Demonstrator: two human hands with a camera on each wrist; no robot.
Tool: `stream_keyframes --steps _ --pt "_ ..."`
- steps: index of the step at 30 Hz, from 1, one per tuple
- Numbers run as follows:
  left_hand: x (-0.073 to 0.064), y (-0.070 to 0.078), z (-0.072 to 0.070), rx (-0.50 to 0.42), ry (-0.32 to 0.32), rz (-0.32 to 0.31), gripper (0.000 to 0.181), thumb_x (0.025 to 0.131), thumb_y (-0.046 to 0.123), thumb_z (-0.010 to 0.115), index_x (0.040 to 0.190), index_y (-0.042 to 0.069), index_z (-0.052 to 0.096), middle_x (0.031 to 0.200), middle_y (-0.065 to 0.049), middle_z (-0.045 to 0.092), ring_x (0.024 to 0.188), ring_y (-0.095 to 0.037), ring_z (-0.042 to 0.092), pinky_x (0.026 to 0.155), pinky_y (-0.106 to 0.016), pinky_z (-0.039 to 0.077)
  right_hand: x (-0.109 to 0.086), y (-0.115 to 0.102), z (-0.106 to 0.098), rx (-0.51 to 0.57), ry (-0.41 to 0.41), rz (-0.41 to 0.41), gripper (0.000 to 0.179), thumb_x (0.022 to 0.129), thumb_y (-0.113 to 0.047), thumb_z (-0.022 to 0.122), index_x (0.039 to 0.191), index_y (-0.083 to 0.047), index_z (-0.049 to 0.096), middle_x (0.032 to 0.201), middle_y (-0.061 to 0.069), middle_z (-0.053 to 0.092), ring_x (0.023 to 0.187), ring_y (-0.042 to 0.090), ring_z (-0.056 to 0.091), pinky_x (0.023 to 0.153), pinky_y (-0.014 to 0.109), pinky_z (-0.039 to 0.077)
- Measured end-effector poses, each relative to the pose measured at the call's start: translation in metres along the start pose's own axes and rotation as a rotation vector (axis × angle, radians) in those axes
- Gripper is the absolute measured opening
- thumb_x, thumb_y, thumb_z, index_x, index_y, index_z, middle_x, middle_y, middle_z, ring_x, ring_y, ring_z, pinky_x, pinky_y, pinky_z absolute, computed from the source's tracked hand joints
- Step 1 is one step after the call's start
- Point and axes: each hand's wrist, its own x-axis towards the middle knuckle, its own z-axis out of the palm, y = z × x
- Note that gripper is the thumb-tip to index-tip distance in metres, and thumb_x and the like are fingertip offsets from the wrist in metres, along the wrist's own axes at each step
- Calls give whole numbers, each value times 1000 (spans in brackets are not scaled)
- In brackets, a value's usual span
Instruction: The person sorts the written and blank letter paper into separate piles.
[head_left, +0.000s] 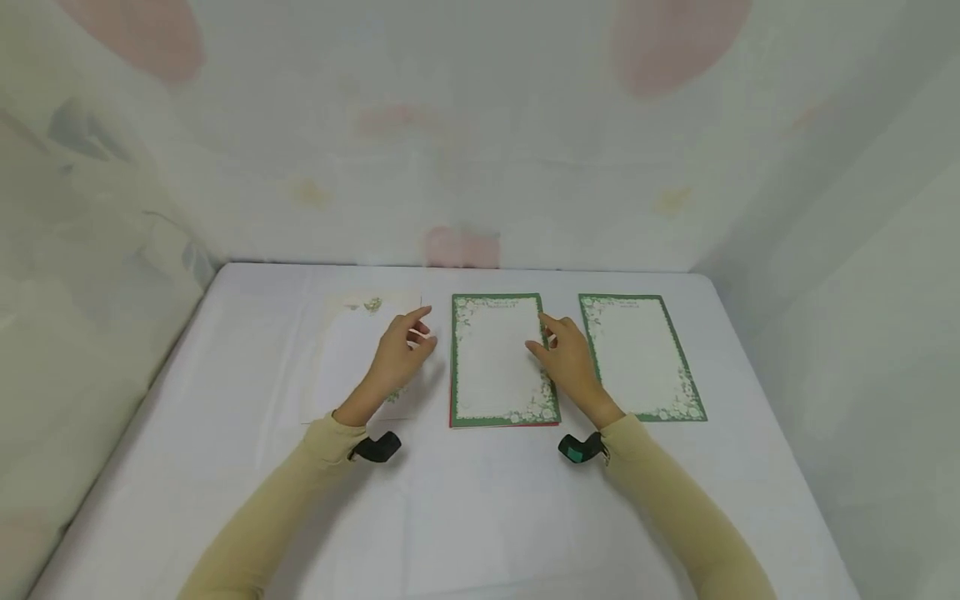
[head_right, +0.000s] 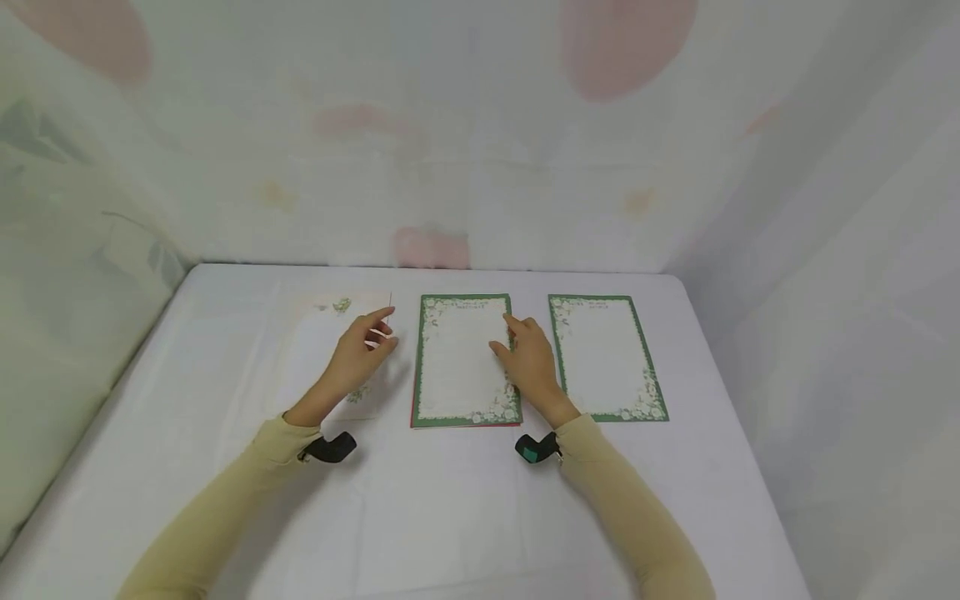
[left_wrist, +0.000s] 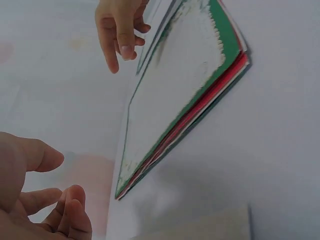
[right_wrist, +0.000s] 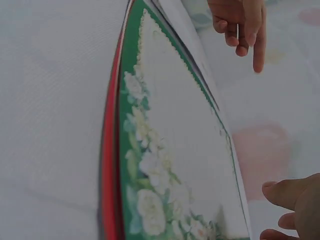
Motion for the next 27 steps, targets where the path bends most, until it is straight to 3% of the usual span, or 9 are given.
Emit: stream_keyframes --steps 6,13,27 --pt "-4 -8 25 26 -115 -9 60 93 13 62 149 2 41 114 -18 55 101 -29 61 81 -34 50 -11 13 2 -15 5 22 54 90 -22 73 135 2 58 97 18 61 74 22 51 65 30 40" --pt "-12 -10 43 34 -213 -33 68 94 15 62 152 -3 31 116 -19 50 95 -21 54 77 -27 45 -18 16 4 -37 -17 72 55 91 -23 71 136 5 56 96 16 61 73 21 50 63 29 38" --pt "-16 -4 47 101 -232 -86 71 96 18 61 152 -7 27 116 -17 47 93 -19 49 77 -27 41 -22 16 8 -40 54 5 44 88 -18 72 121 10 65 90 16 61 66 17 45 57 26 33"
